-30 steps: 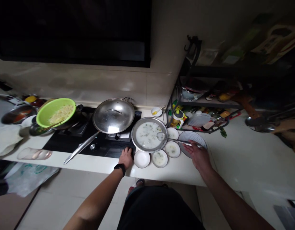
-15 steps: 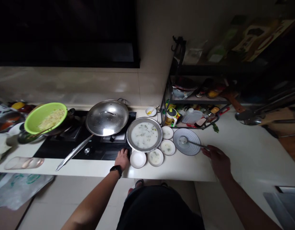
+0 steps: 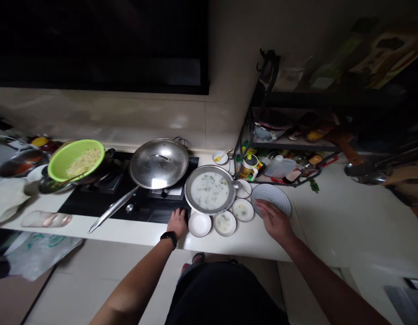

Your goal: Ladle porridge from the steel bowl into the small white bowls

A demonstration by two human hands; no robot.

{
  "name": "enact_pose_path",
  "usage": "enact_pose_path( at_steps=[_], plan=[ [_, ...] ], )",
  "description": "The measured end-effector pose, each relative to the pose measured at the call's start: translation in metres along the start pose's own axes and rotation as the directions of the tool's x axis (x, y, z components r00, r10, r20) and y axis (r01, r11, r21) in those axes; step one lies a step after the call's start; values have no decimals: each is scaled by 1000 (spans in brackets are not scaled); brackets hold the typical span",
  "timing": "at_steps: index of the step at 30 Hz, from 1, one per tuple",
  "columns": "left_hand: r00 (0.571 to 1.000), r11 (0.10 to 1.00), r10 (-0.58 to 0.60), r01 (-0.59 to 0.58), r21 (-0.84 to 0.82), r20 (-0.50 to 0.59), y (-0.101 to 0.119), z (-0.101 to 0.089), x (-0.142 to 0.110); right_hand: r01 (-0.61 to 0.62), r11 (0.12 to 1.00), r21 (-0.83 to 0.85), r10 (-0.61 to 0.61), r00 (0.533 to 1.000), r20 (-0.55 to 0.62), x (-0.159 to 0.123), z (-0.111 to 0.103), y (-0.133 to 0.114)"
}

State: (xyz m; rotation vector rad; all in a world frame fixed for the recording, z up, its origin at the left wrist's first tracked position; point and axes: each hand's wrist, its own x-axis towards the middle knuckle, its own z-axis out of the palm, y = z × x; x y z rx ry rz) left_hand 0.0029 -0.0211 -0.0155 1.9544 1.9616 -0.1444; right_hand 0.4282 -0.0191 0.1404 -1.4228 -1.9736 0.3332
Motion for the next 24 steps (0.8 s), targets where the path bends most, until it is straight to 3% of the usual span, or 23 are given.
enact_pose_path(
  at_steps=[3,6,8,11,14,16,19,24],
  plan=[
    [1000,1000,-2,2,-13,6,0,0,0,-71,986,151,66,997,37,25,38,-6],
    [1000,1000,-2,2,-30,5,0,-1,-1,-259,924,282,246,966,81,40,73,-5],
    [1000,999,-3,3,-35,0,1,-1,-1,-417,818,395,404,907,122,44,91,-4],
    [1000,999,-11,11,-37,-1,2,-2,-2,-579,568,584,608,774,176,46,109,-4],
    [1000,999,-14,14,-44,3,2,-2,-2,-619,336,710,729,648,221,44,114,-3],
    [1000,999,-12,12,-48,5,2,-2,-2,-613,241,752,755,605,252,42,112,-2],
    [1000,999,-6,6,-51,8,1,-2,-2,-583,179,792,752,600,272,40,104,0],
    [1000,999,4,-4,-41,5,-1,0,-1,-541,203,816,735,635,238,41,83,0]
  ],
)
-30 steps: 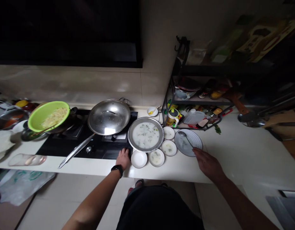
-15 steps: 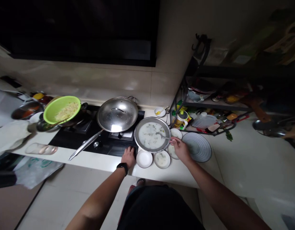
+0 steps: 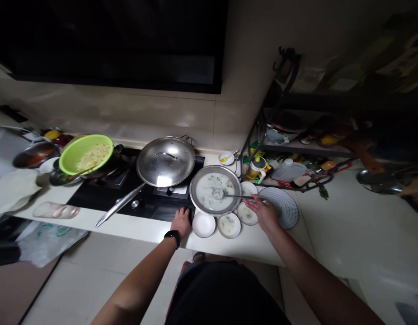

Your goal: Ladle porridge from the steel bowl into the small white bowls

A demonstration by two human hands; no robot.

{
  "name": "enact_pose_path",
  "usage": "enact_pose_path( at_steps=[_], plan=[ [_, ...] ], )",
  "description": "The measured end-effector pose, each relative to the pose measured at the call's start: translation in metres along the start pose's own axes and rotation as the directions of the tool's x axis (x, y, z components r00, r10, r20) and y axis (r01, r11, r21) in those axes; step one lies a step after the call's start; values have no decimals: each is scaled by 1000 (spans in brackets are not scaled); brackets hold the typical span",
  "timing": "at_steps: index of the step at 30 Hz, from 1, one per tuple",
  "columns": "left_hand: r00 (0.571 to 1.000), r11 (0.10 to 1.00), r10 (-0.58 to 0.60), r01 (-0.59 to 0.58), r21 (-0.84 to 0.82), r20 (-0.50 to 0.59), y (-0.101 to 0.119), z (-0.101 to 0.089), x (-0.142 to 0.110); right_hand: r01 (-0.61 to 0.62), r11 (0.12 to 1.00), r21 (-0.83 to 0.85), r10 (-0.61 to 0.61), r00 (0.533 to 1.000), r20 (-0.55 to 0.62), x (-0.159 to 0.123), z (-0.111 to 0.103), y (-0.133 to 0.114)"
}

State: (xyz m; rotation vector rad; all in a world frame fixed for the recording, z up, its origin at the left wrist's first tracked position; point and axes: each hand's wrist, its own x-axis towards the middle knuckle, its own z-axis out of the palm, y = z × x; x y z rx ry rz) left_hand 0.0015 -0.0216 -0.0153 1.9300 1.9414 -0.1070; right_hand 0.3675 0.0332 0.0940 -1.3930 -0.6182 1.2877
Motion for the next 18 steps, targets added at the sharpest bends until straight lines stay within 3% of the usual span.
enact_pose_path(
  at_steps=[5,12,18],
  plan=[
    [1000,1000,-8,8,11,1,0,0,0,68,998,-17,-68,997,-30,0,-28,-27],
    [1000,1000,-8,8,20,17,2,-3,0,186,982,-32,-188,952,-242,9,-75,-58],
    [1000,999,-13,13,31,20,2,-3,1,202,951,-236,-260,933,-248,18,-78,-52]
  ],
)
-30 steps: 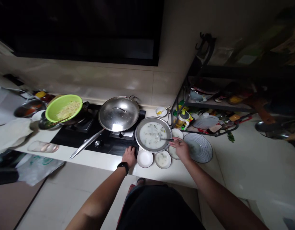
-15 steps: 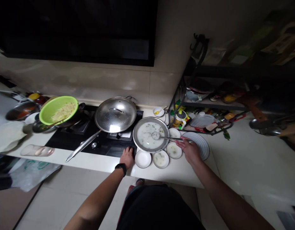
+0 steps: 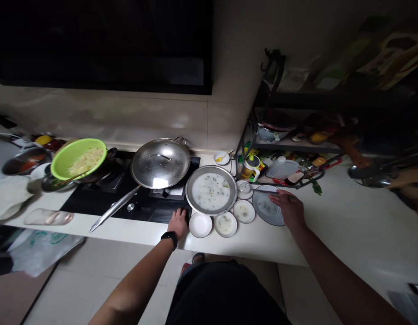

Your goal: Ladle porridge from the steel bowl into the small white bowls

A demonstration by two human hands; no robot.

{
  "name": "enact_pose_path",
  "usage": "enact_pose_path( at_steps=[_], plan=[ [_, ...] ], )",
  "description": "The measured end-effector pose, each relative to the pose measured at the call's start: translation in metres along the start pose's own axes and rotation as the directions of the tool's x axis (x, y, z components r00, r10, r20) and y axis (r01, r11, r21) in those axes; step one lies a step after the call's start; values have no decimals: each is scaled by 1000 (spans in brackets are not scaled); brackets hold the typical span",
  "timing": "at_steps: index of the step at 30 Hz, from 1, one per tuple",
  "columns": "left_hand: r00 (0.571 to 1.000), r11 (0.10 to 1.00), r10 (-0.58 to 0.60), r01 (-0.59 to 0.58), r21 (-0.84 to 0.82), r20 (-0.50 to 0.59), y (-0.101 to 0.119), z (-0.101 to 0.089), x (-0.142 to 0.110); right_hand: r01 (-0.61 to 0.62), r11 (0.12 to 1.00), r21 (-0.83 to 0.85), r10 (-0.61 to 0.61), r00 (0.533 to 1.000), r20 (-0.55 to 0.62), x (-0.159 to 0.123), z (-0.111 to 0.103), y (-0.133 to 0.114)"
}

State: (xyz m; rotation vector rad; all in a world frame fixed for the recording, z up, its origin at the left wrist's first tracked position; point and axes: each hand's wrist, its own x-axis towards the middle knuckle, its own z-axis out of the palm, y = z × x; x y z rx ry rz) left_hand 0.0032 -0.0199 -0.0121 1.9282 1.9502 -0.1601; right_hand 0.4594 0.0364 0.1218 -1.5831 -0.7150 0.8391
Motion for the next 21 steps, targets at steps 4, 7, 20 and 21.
enact_pose_path(
  at_steps=[4,7,20,21],
  plan=[
    [1000,1000,5,-5,7,-12,-1,2,0,288,894,-344,-220,950,222,-6,3,6],
    [1000,1000,3,-4,-11,-16,-2,4,0,652,622,-433,-400,740,540,-19,0,3],
    [1000,999,6,-6,-38,-7,2,-1,-2,459,844,-278,-259,802,538,-58,78,33],
    [1000,999,4,-4,-40,-4,2,-2,-3,335,907,-254,-184,859,477,-58,84,38]
  ],
)
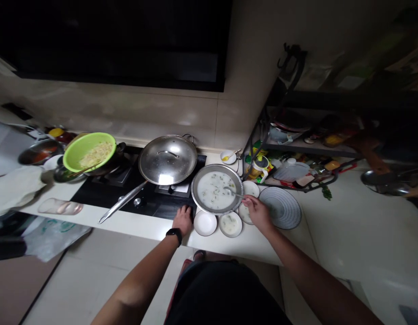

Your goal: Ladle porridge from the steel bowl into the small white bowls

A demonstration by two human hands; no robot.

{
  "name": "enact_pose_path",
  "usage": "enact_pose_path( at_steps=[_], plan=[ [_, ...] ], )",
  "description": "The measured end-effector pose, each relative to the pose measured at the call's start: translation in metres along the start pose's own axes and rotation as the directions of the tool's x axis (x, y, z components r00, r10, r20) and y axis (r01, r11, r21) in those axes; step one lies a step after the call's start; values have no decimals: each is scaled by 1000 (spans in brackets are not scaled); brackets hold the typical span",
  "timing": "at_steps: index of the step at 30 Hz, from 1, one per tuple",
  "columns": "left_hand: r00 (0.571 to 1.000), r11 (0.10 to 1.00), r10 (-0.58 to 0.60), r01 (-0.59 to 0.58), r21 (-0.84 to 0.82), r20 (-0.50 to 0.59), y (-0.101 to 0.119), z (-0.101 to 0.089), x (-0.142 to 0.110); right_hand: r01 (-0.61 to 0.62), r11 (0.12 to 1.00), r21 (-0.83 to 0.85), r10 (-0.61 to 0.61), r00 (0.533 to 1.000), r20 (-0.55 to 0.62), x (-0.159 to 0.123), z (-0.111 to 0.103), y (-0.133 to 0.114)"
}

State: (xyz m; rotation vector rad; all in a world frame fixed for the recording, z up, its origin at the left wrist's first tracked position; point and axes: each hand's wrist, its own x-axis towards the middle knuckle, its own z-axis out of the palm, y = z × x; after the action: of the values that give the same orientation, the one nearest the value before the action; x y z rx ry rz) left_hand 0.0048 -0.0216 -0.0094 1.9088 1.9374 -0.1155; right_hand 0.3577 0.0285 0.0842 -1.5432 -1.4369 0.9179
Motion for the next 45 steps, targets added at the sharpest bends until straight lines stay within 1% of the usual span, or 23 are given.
enact_pose_path(
  at_steps=[2,4,6,8,14,21,24,29,32,35,37,38,39,40,41,42,43,44,45],
  plan=[
    [1000,1000,-3,3,-2,-1,0,-1,0,-174,962,208,192,979,-70,3,8,4],
    [1000,1000,-3,3,-6,-9,0,0,0,-263,885,385,321,942,-95,4,10,5],
    [1000,1000,0,0,-10,-18,-1,1,0,-299,820,487,386,918,-86,5,8,4],
    [1000,1000,3,-4,-12,-29,-1,3,0,-316,786,532,409,910,-64,4,3,1],
    [999,1000,1,-2,-15,-47,-2,5,0,-330,763,556,407,913,-17,-4,-9,-16],
    [999,1000,-9,8,-24,-46,-1,5,0,-323,753,574,415,909,-32,-18,-27,-31],
    [999,1000,-8,7,-20,-44,-1,5,0,-337,745,575,425,905,-21,-31,-42,-35],
    [999,1000,14,-13,10,-51,-1,4,0,-374,728,575,478,878,-35,-62,-68,-39],
    [999,1000,14,-13,17,-49,-1,4,-1,-397,749,530,487,873,-34,-78,-78,-35],
    [999,1000,12,-11,14,-48,-1,3,-1,-396,819,414,449,893,-33,-88,-80,-27],
    [999,1000,10,-9,13,-45,-1,3,-1,-348,896,278,366,930,-17,-95,-79,-22],
    [999,1000,9,-9,14,-43,-1,3,-1,-293,937,188,297,955,8,-98,-78,-20],
    [999,1000,9,-8,16,-42,-1,3,-1,-206,975,89,201,978,55,-102,-77,-20],
    [999,1000,8,-7,19,-41,-1,4,0,-78,997,-9,79,989,125,-105,-78,-20],
    [999,1000,8,-7,21,-41,-1,4,0,79,992,-94,-57,975,216,-109,-79,-22],
    [999,1000,6,-6,22,-40,-1,4,0,245,957,-156,-186,931,315,-113,-80,-25],
    [999,1000,5,-4,21,-40,-1,4,0,397,898,-192,-297,866,403,-116,-82,-29],
    [999,1000,5,-4,19,-39,-1,4,-1,518,829,-210,-380,798,467,-117,-85,-33],
    [999,1000,5,-5,17,-39,-1,4,-1,599,769,-221,-437,746,503,-117,-86,-37]
  ],
)
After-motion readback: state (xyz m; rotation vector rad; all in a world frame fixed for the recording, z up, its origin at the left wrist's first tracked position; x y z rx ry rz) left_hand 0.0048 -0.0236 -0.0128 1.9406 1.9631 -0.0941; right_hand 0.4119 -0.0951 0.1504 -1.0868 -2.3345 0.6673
